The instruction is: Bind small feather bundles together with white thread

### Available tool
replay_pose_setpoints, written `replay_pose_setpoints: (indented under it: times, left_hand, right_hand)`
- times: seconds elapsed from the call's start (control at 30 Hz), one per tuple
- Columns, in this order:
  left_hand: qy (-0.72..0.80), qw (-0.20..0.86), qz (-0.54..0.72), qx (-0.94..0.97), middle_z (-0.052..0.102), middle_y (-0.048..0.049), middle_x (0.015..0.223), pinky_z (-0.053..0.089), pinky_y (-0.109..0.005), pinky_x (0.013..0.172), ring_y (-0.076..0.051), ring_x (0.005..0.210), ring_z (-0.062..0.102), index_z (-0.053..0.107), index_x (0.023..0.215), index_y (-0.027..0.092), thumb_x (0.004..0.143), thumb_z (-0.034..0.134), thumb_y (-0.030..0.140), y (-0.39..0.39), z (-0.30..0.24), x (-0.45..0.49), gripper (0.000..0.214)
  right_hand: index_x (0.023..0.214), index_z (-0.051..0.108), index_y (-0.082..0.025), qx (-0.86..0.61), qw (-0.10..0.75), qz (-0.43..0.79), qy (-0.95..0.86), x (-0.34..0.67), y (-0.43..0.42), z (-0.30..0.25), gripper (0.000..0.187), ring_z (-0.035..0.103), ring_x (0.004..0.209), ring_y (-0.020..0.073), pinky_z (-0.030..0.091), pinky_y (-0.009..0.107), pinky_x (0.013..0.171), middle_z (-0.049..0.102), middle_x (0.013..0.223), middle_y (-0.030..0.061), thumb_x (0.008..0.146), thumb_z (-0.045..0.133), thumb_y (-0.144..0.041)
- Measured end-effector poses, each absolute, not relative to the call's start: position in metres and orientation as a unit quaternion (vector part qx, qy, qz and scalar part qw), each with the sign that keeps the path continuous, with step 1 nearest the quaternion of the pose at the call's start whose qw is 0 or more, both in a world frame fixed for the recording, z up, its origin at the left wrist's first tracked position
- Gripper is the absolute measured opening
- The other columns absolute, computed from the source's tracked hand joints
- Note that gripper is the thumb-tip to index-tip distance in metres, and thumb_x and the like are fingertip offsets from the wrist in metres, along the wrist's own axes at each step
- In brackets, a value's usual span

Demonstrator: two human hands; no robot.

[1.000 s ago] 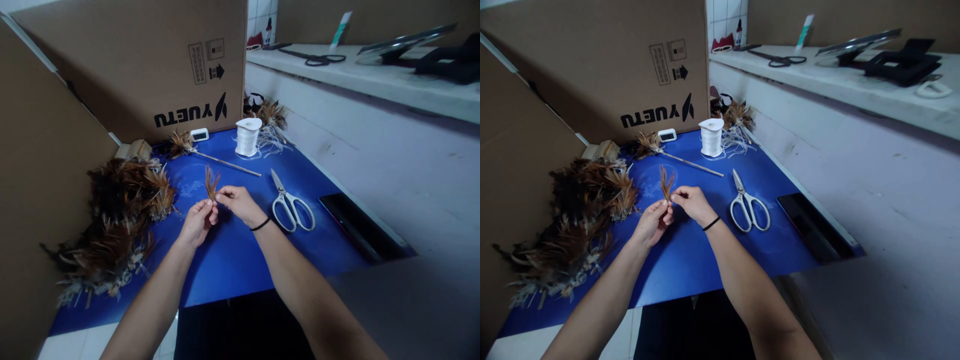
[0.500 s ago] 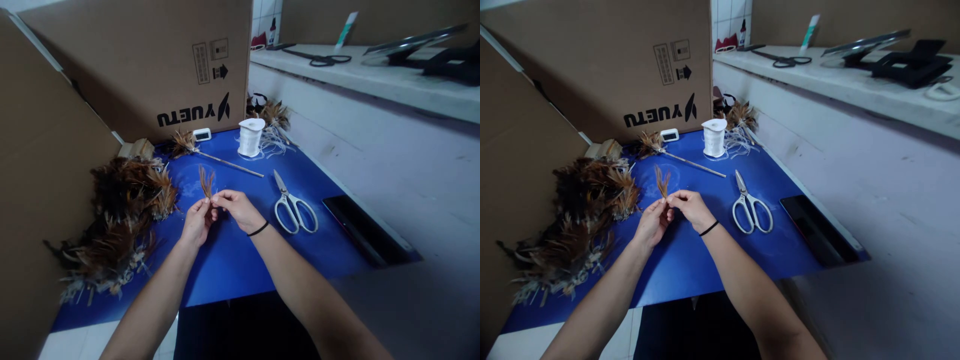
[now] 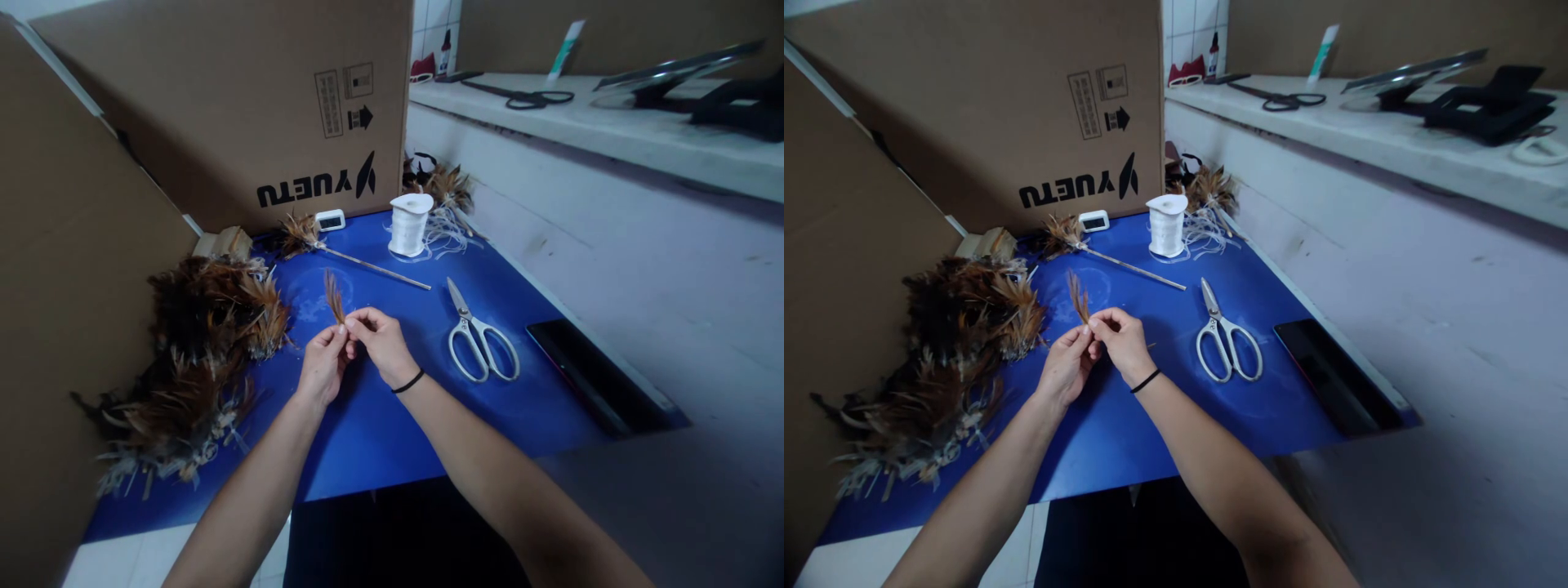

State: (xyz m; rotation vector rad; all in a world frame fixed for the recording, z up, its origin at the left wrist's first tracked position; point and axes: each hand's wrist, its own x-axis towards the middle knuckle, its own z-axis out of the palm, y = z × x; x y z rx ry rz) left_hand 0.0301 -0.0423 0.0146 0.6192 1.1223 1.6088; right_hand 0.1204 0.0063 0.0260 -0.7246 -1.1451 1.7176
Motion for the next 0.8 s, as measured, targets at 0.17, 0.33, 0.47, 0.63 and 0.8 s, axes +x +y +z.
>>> replay_pose_setpoints:
  times: [0.17, 0.33, 0.47, 0.63, 0.8]
  left_hand:
    - [0.475, 0.499, 0.665, 0.29, 0.053, 0.0031, 0.057, 0.034, -0.017, 0.051, -0.004, 0.049, 0.043, 0.06, 0.071, 0.013, 0.073, 0.071, 0.033, -0.042, 0.016, 0.029, 0.022]
    - [0.514, 0.462, 0.629, 0.356, 0.048, 0.0043, 0.048, 0.034, -0.019, 0.051, -0.006, 0.047, 0.043, 0.057, 0.066, 0.015, 0.078, 0.063, 0.037, -0.043, 0.017, 0.027, 0.026]
    - [0.618, 0.352, 0.541, 0.45, 0.05, 0.0033, 0.048, 0.032, -0.021, 0.049, -0.008, 0.044, 0.043, 0.058, 0.066, 0.015, 0.082, 0.057, 0.037, -0.043, 0.015, 0.023, 0.027]
    - [0.682, 0.228, 0.443, 0.535, 0.052, 0.0031, 0.048, 0.033, -0.022, 0.051, -0.008, 0.045, 0.046, 0.06, 0.065, 0.016, 0.084, 0.052, 0.027, -0.045, 0.012, 0.021, 0.023]
    - [0.573, 0.399, 0.53, 0.481, 0.063, -0.0009, 0.069, 0.042, -0.023, 0.054, -0.009, 0.053, 0.053, 0.063, 0.089, 0.014, 0.081, 0.059, 0.036, -0.044, 0.014, 0.023, 0.023]
  right_hand:
    - [0.075, 0.054, -0.018, -0.281, 0.442, 0.744, -0.416, 0.123, 0.01, 0.02, 0.029, 0.053, 0.042, 0.0093, 0.045, 0.026, 0.048, 0.057, 0.054, -0.0062, 0.062, 0.075, -0.033]
    - [0.084, 0.061, -0.014, -0.255, 0.344, 0.781, -0.455, 0.133, 0.02, 0.02, 0.034, 0.056, 0.049, 0.0096, 0.04, 0.024, 0.052, 0.06, 0.058, -0.003, 0.062, 0.076, -0.034]
    - [0.082, 0.064, -0.013, -0.283, 0.368, 0.72, -0.517, 0.135, 0.022, 0.024, 0.034, 0.053, 0.051, 0.0088, 0.041, 0.024, 0.054, 0.059, 0.058, -0.0037, 0.057, 0.078, -0.031]
    - [0.073, 0.064, -0.014, -0.334, 0.387, 0.659, -0.552, 0.134, 0.024, 0.023, 0.025, 0.05, 0.048, 0.009, 0.04, 0.023, 0.049, 0.059, 0.055, -0.002, 0.061, 0.074, -0.034]
    - [0.064, 0.061, -0.013, -0.362, 0.404, 0.646, -0.537, 0.142, 0.031, 0.029, 0.029, 0.044, 0.041, 0.0071, 0.034, 0.022, 0.042, 0.052, 0.046, -0.0038, 0.063, 0.073, -0.039]
